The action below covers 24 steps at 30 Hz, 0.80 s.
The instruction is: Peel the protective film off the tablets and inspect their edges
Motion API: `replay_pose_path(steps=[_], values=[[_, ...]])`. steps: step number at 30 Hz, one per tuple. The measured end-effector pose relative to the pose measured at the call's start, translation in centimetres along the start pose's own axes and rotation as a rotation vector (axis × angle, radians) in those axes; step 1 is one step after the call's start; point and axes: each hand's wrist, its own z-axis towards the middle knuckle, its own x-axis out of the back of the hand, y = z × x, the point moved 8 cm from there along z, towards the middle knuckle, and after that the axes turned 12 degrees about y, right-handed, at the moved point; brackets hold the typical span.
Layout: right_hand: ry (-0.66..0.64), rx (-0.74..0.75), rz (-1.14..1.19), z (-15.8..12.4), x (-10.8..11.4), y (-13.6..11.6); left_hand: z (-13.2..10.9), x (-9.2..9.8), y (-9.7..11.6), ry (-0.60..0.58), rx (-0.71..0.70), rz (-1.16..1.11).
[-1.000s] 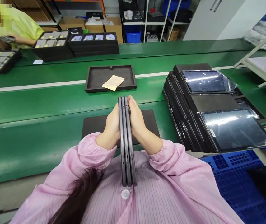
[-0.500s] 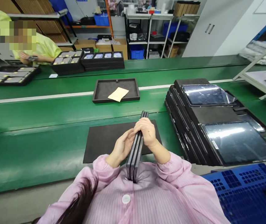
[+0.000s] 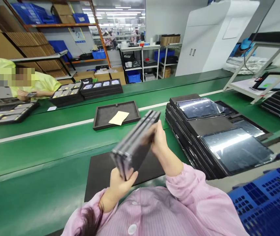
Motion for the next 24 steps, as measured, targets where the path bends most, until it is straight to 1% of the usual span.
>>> replay_pose_path(steps=[1,3,4,6,8,10,11,13,14,15,16,17,19,21,22,24], values=[[-0.019,-0.033,0.003,-0.6,0.1,-0.2,-0.3,0.7,-0.5,0.063,0.102,-0.055],[-0.105,-0.093,-0.05,-1.8,0.7,-0.8,-1.1,1.6,-1.4,0.166,0.304,-0.244],[-0.164,-0.101,-0.136,-2.4,1.0,-1.1,-1.6,1.7,-1.8,0.191,0.391,-0.352],[-0.288,-0.08,-0.383,-3.1,1.9,-1.5,-2.5,1.6,-2.0,0.214,0.522,-0.511],[-0.4,-0.034,-0.59,-3.3,2.5,-1.6,-3.1,1.5,-2.0,0.231,0.594,-0.576],[-0.505,-0.001,-0.685,-3.6,2.1,-1.6,-3.4,1.5,-1.9,0.23,0.619,-0.614],[-0.512,0.031,-0.719,-3.7,1.7,-1.8,-3.5,1.6,-1.9,0.229,0.616,-0.622],[-0.461,0.137,-0.759,-4.6,0.6,-2.7,-3.5,1.9,-2.3,0.233,0.607,-0.614],[-0.465,0.196,-0.719,-5.7,-0.4,-3.4,-3.5,2.1,-2.8,0.238,0.606,-0.593],[-0.511,0.247,-0.631,-7.3,-1.7,-4.0,-3.7,2.4,-3.4,0.246,0.614,-0.561],[-0.594,0.283,-0.513,-9.3,-3.1,-4.6,-3.9,2.7,-4.3,0.251,0.632,-0.526],[-0.707,0.294,-0.374,-11.6,-4.6,-5.1,-4.2,3.0,-5.1,0.255,0.652,-0.494],[-0.857,0.282,-0.207,-15.5,-6.7,-5.5,-5.1,3.6,-6.7,0.268,0.691,-0.453],[-0.901,0.262,-0.166,-17.9,-8.1,-5.4,-6.0,4.1,-7.5,0.272,0.707,-0.461],[-0.912,0.249,-0.153,-18.6,-8.6,-5.3,-6.4,4.1,-7.6,0.258,0.709,-0.474],[-0.916,0.212,-0.138,-19.0,-9.0,-5.2,-6.8,3.8,-7.2,0.219,0.707,-0.52]])
